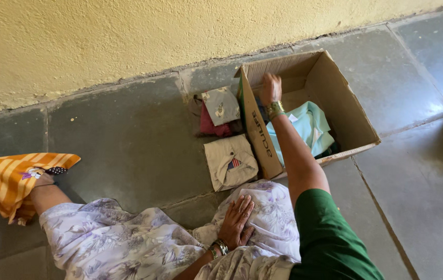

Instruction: The person sits on the floor and folds a green plaid shirt, then a pair of dark trousers, placing each folded item into a cardboard box. The person also moves other folded garments into the box.

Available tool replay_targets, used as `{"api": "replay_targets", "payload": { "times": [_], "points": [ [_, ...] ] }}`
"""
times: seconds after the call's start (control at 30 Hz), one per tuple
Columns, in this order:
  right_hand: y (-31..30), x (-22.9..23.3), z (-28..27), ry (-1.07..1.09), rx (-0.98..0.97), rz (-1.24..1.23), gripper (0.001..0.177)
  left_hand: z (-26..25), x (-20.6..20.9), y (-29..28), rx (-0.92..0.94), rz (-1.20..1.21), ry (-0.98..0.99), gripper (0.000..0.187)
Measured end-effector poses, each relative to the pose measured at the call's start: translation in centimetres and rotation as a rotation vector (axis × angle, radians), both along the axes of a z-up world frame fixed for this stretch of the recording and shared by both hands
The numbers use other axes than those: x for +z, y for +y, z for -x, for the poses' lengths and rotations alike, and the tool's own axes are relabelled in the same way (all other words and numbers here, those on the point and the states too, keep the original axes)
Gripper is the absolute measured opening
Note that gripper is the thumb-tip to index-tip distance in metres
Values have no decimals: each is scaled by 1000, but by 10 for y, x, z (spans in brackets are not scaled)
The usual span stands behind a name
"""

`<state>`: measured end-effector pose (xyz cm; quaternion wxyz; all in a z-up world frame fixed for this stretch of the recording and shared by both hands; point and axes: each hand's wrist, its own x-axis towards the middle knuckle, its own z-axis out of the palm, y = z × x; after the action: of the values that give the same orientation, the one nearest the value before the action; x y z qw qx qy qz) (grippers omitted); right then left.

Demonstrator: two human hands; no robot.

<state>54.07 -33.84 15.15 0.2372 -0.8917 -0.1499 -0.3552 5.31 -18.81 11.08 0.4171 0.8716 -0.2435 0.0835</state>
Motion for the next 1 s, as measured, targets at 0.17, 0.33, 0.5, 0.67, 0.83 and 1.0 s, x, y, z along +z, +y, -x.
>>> {"api": "replay_targets", "payload": {
  "times": [0.17, 0.33, 0.5, 0.67, 0.83, 1.0],
  "points": [
    [77, 0, -15, 88, 281, -7, 22, -3, -1, 0, -7, 7, 1, 71],
    [155, -48, 25, 742, 209, 467, 20, 0, 3, 1, 1, 17, 19, 70],
    [168, -85, 88, 586, 12, 389, 68, 2, 5, 2, 0, -11, 40, 70],
    [155, -91, 72, 474, 58, 327, 24, 3, 5, 4, -5, -3, 44, 71],
    [136, -79, 48, 581, 112, 105, 21, 4, 10, 5, -12, 21, 64, 71],
    [128, -64, 29, 474, 107, 12, 15, 3, 12, 6, -10, 16, 62, 71]
  ]
}}
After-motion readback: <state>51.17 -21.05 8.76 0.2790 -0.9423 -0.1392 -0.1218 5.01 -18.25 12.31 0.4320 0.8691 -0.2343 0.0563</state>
